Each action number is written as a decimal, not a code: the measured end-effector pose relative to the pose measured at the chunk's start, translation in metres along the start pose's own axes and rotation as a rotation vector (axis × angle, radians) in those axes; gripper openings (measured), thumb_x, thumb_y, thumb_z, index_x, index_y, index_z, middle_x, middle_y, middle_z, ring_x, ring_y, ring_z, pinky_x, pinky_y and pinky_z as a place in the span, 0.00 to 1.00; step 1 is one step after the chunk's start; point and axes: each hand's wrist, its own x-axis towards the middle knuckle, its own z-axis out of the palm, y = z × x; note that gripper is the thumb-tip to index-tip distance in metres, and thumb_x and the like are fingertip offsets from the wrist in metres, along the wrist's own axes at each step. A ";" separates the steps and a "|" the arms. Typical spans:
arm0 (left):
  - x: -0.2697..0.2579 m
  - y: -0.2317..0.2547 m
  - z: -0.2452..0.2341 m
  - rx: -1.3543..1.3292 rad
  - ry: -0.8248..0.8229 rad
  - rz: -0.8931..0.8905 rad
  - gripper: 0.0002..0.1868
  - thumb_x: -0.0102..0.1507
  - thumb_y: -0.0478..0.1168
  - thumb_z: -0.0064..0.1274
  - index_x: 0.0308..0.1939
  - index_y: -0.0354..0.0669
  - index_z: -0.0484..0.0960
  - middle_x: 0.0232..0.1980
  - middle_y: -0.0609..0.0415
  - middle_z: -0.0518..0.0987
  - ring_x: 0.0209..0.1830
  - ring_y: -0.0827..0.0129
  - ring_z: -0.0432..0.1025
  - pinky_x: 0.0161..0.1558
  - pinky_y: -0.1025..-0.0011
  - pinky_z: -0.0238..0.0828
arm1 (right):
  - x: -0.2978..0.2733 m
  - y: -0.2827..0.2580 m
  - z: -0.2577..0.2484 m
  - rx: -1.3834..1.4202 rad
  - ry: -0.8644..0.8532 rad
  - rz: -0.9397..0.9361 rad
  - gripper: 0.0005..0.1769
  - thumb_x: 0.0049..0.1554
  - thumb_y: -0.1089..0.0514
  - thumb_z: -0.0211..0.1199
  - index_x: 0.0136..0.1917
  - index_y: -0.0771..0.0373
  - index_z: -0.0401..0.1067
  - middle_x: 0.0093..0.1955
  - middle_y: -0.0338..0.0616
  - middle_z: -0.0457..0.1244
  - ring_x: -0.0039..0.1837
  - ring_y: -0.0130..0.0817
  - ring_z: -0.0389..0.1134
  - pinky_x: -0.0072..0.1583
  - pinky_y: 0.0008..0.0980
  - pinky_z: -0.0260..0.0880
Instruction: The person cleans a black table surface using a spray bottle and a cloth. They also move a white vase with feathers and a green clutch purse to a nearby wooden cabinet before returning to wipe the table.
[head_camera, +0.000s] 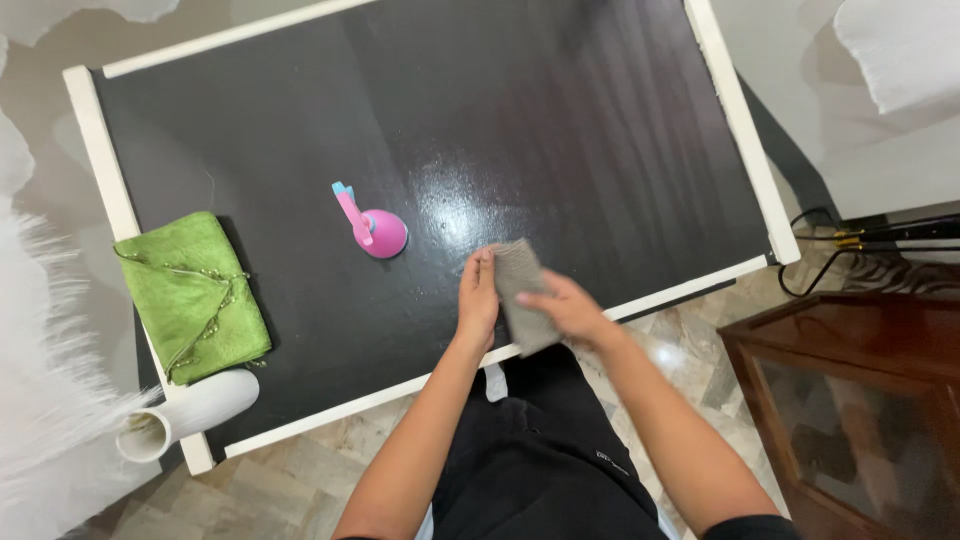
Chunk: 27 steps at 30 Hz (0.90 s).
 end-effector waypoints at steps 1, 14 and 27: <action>0.007 -0.014 -0.005 0.001 0.003 -0.005 0.21 0.74 0.57 0.41 0.60 0.50 0.79 0.41 0.58 0.78 0.35 0.74 0.72 0.34 0.77 0.71 | 0.009 0.011 -0.020 0.003 -0.002 0.005 0.29 0.59 0.56 0.67 0.72 0.60 0.69 0.65 0.54 0.68 0.68 0.45 0.68 0.67 0.51 0.66; 0.025 -0.039 -0.079 0.948 0.181 0.315 0.17 0.70 0.55 0.50 0.53 0.51 0.82 0.43 0.53 0.83 0.48 0.53 0.76 0.51 0.51 0.72 | 0.044 0.134 -0.068 -1.352 0.593 -0.314 0.33 0.63 0.27 0.51 0.69 0.50 0.64 0.84 0.48 0.49 0.83 0.60 0.44 0.75 0.73 0.37; 0.147 -0.026 -0.168 0.985 1.142 0.459 0.10 0.69 0.34 0.50 0.55 0.48 0.75 0.55 0.55 0.70 0.58 0.51 0.64 0.53 0.47 0.62 | 0.076 0.140 -0.075 -1.454 0.629 -0.400 0.29 0.64 0.30 0.50 0.76 0.32 0.64 0.85 0.34 0.48 0.85 0.54 0.40 0.71 0.81 0.28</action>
